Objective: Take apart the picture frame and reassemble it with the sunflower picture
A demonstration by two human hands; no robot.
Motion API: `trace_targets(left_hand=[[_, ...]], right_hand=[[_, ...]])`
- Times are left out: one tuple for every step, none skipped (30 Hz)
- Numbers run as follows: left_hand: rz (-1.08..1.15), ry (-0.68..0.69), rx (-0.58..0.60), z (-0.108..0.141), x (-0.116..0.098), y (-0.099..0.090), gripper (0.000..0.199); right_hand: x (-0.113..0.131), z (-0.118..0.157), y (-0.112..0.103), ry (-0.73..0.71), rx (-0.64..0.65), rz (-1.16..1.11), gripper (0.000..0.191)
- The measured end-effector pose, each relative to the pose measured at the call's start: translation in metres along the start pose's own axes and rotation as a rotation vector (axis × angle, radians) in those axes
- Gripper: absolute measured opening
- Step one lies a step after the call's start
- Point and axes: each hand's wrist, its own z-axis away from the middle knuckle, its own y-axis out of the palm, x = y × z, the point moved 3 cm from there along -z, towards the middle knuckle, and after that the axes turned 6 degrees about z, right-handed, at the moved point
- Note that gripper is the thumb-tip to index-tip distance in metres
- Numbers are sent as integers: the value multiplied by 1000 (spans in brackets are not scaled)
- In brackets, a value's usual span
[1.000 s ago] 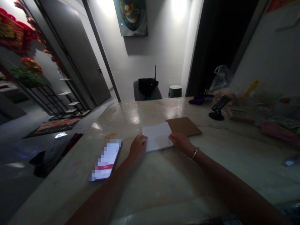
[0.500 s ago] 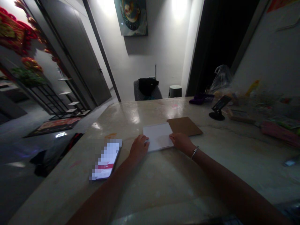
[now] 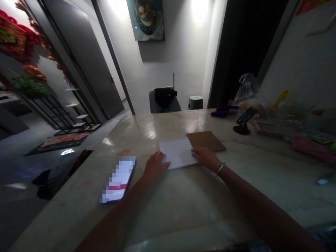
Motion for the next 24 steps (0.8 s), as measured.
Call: trace_targets(left_hand=[[-15, 3, -7, 0, 1, 2, 37], [-25, 9, -16, -1, 2, 3, 37], [-33, 20, -28, -1, 3, 4, 36], [-38, 32, -40, -1, 3, 5, 36], [-44, 41, -51, -2, 4, 6, 36], [-50, 43, -61, -2, 5, 7, 37], [-56, 38, -70, -2, 6, 8, 38], [-60, 25, -79, -2, 7, 8, 41], [-62, 5, -84, -2, 7, 8, 44], [-64, -16, -86, -2, 8, 9, 48], [-66, -30, -86, -2, 9, 9, 50], [-68, -38, -84, -2, 10, 10, 52], [-72, -40, -79, -2, 10, 10, 53], [-76, -36, -78, -2, 10, 11, 53], [-79, -31, -81, -2, 11, 12, 52], [-83, -27, -86, -2, 11, 13, 51], [-86, -24, -92, -2, 12, 13, 49], [-90, -20, -99, -2, 12, 14, 48], [-92, -15, -104, -2, 12, 15, 47], [-90, -11, -108, -2, 13, 15, 47], [-86, -11, -109, -3, 13, 15, 46], [-79, -16, -107, -3, 13, 15, 46], [-71, -24, -101, -3, 13, 15, 46], [-61, -31, -92, -2, 13, 15, 47]], right_hand=[[-2, -2, -1, 8, -18, -14, 29], [-6, -4, -3, 28, -45, -24, 31], [-11, -6, -5, 63, -80, -23, 33], [-18, -8, -7, 114, -138, -12, 35], [-26, -10, -9, 166, -189, 1, 35], [-35, -10, -11, 215, -239, 32, 32], [-44, -10, -12, 276, -281, 75, 30], [-53, -10, -12, 343, -307, 129, 33], [-62, -9, -11, 408, -308, 170, 37], [-69, -9, -10, 456, -292, 187, 41], [-76, -8, -9, 503, -272, 190, 44], [-80, -8, -7, 537, -238, 177, 46], [-84, -7, -6, 561, -209, 159, 47], [-86, -8, -5, 578, -188, 135, 48], [-88, -8, -4, 589, -176, 106, 49], [-90, -10, -3, 598, -174, 71, 49], [-92, -11, -3, 606, -182, 28, 49], [-95, -13, -2, 614, -199, -28, 49], [-98, -14, -2, 625, -225, -100, 48], [-103, -16, -1, 642, -266, -207, 48], [-107, -17, 0, 665, -317, -333, 47], [-112, -19, 0, 693, -373, -466, 47], [-116, -20, 1, 720, -422, -585, 47], [-119, -20, 2, 742, -458, -673, 46]])
